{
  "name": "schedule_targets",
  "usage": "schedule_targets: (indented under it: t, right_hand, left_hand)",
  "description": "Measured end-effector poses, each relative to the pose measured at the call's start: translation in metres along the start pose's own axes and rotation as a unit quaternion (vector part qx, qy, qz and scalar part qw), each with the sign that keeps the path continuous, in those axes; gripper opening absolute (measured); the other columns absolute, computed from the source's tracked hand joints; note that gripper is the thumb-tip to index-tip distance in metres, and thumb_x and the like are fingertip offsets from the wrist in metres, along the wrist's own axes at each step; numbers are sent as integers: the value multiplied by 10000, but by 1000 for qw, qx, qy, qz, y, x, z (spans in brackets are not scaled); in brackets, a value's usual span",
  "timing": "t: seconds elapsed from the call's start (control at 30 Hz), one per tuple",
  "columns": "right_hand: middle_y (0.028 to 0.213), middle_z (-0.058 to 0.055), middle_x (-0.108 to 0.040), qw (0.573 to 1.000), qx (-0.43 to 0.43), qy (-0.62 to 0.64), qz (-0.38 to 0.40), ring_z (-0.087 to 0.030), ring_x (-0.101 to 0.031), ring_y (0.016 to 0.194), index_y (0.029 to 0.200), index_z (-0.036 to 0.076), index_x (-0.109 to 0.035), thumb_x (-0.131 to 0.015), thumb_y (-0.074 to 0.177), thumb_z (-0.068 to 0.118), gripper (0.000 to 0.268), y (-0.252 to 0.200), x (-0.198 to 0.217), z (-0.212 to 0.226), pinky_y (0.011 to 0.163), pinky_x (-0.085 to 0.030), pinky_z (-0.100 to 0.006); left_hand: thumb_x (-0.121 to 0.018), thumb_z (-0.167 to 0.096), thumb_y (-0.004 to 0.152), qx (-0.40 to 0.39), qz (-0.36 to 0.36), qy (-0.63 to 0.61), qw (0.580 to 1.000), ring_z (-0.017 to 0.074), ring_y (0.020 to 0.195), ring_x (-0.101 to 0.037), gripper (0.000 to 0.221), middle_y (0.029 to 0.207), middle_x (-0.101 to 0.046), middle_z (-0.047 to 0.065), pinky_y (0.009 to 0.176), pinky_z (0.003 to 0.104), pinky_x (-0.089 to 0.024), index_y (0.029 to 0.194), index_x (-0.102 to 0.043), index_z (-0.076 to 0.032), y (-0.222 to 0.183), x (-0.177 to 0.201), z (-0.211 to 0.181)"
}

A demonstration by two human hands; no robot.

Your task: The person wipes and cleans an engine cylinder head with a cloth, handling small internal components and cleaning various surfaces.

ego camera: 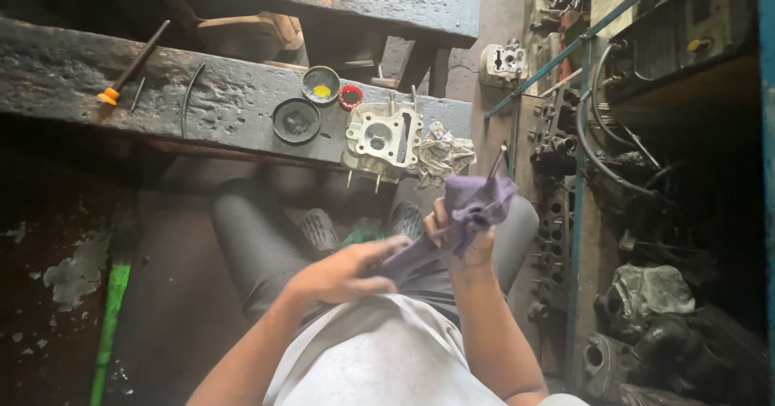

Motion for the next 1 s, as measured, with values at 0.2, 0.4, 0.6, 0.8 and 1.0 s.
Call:
schedule_targets:
  t: [0.2,0.4,0.6,0.8,1.0]
  right_hand:
    - [831,-23,-712,987,67,110,93,-102,-591,632,1031,99,-714,-794,991,327,245,19,-14,41,494,-457,-248]
    - [856,-72,-708,921,51,-380,-70,-139,-643,661,909,82,-661,-770,824,66,139,0,-26,47,526,-486,-244]
    - [939,-148,-730,774,93,-611,140,-256,-741,803,901,15,-713,-664,668,-148,289,-3,-91,2,683,-571,-322]
    - [933,-111,-742,740,80,-661,96,-242,-741,772,990,44,-766,-641,704,-180,385,-7,-117,-20,683,-565,-301]
    - [950,-109,-742,762,64,-636,108,-245,-756,803,990,47,-745,-633,730,-184,365,-13,-113,-24,698,-582,-305]
  left_hand:
    - [-694,-122,851,85,-83,61,991,145,944,-724,210,934,-806,55,908,303,-536,1018,-791,-37,-17,28,31]
    - [-727,-166,933,133,-306,-150,931,147,746,-577,199,847,-703,79,646,294,-444,1005,-771,15,-58,77,35]
    - [-743,-187,934,19,-244,-225,943,48,825,-560,292,969,-666,-13,720,220,-458,1157,-735,3,-35,39,-22]
    - [-753,-197,937,55,-304,-178,935,38,716,-555,232,813,-700,-17,635,228,-463,971,-788,31,-16,32,-42]
    - [-752,-255,918,46,-381,-155,911,21,682,-564,258,773,-717,-42,608,211,-472,911,-782,1,-20,54,-46]
Point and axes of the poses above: each hand's wrist, its own y-axis towards the middle knuckle, its own x-axis out of the back of the hand, z = x × y, the point moved 4 cm from there along y, towards the middle knuckle
